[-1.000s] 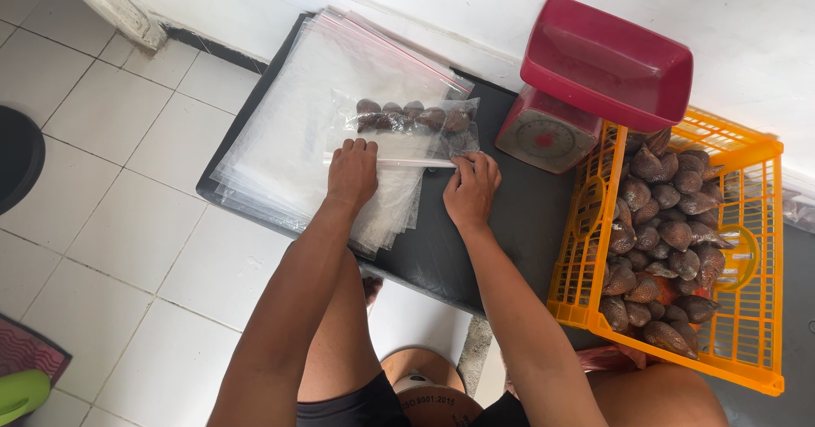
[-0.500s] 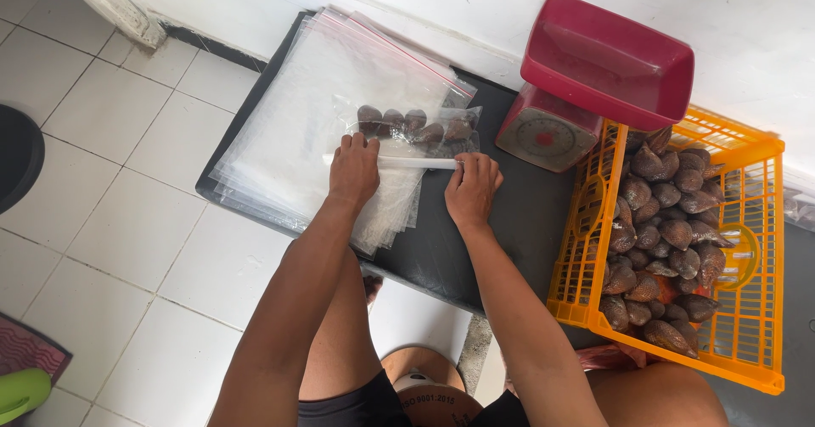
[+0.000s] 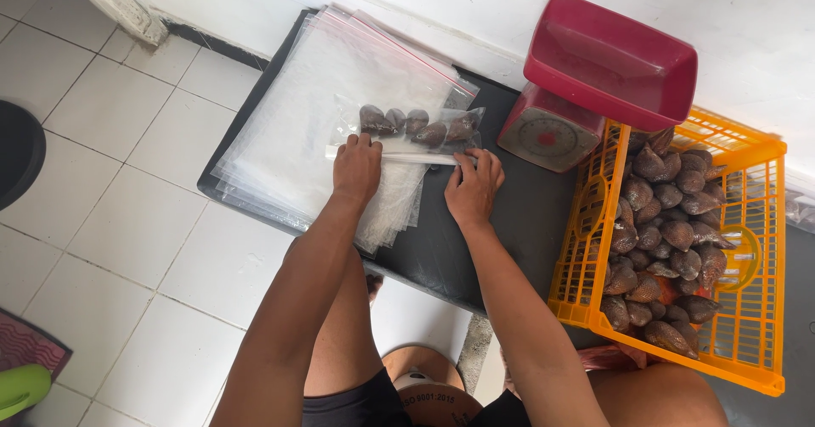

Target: Weighing snake fruits on a scale and packaging them into zip-lock plastic bags

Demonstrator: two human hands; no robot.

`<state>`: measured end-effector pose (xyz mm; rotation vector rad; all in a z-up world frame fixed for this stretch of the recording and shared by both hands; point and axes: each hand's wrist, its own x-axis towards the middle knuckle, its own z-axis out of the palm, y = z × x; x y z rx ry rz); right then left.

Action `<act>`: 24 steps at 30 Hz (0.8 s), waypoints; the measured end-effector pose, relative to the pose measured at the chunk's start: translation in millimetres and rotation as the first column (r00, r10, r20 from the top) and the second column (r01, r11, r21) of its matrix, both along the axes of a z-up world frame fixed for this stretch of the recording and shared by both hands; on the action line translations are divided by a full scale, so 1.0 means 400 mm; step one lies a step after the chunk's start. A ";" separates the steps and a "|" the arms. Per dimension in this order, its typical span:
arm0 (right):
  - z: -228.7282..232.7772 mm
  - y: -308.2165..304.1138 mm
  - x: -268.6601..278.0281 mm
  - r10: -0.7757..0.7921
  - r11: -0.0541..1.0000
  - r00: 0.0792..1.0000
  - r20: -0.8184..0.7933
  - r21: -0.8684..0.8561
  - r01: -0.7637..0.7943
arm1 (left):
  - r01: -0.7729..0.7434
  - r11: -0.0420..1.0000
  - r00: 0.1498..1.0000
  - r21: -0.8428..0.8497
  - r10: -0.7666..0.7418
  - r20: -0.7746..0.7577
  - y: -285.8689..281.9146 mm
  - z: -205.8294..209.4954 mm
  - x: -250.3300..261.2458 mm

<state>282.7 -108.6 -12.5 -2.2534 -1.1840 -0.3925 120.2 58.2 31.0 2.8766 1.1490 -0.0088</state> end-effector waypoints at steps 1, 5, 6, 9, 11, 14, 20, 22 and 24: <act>-0.004 0.000 0.001 0.002 1.000 1.000 0.001 0.000 -0.002 | -0.002 1.000 1.000 0.000 0.002 0.001 0.002 -0.002 0.000; -0.011 0.000 0.002 -0.008 1.000 1.000 0.002 0.009 0.008 | -0.001 1.000 1.000 0.014 0.001 0.006 0.005 -0.002 0.001; -0.011 -0.001 0.000 -0.013 1.000 1.000 0.002 0.013 0.013 | -0.005 1.000 1.000 0.015 0.004 0.008 0.004 -0.002 0.000; -0.008 -0.002 0.001 -0.015 0.999 1.000 -0.011 0.031 0.015 | -0.032 0.999 0.998 0.026 0.031 0.054 0.001 0.001 -0.001; 0.000 -0.006 -0.006 -0.021 0.999 1.000 -0.020 0.045 0.022 | -0.032 0.999 0.996 0.043 0.028 0.080 -0.001 0.000 -0.004; 0.000 -0.008 -0.007 -0.032 0.994 0.997 -0.065 0.098 0.038 | -0.020 0.999 0.988 0.044 0.013 0.151 -0.004 0.020 -0.007; -0.020 -0.013 0.001 -0.031 0.983 0.997 -0.071 0.181 0.044 | 0.041 0.999 0.957 -0.010 -0.036 0.287 -0.013 0.063 -0.022; -0.008 -0.019 -0.005 -0.020 0.983 0.997 -0.074 0.183 0.033 | 0.045 0.999 0.955 -0.019 -0.037 0.295 -0.012 0.067 -0.027; 0.022 -0.026 -0.022 0.043 0.983 0.996 -0.075 0.180 -0.029 | 0.048 0.998 0.948 -0.038 -0.034 0.316 -0.007 0.064 -0.029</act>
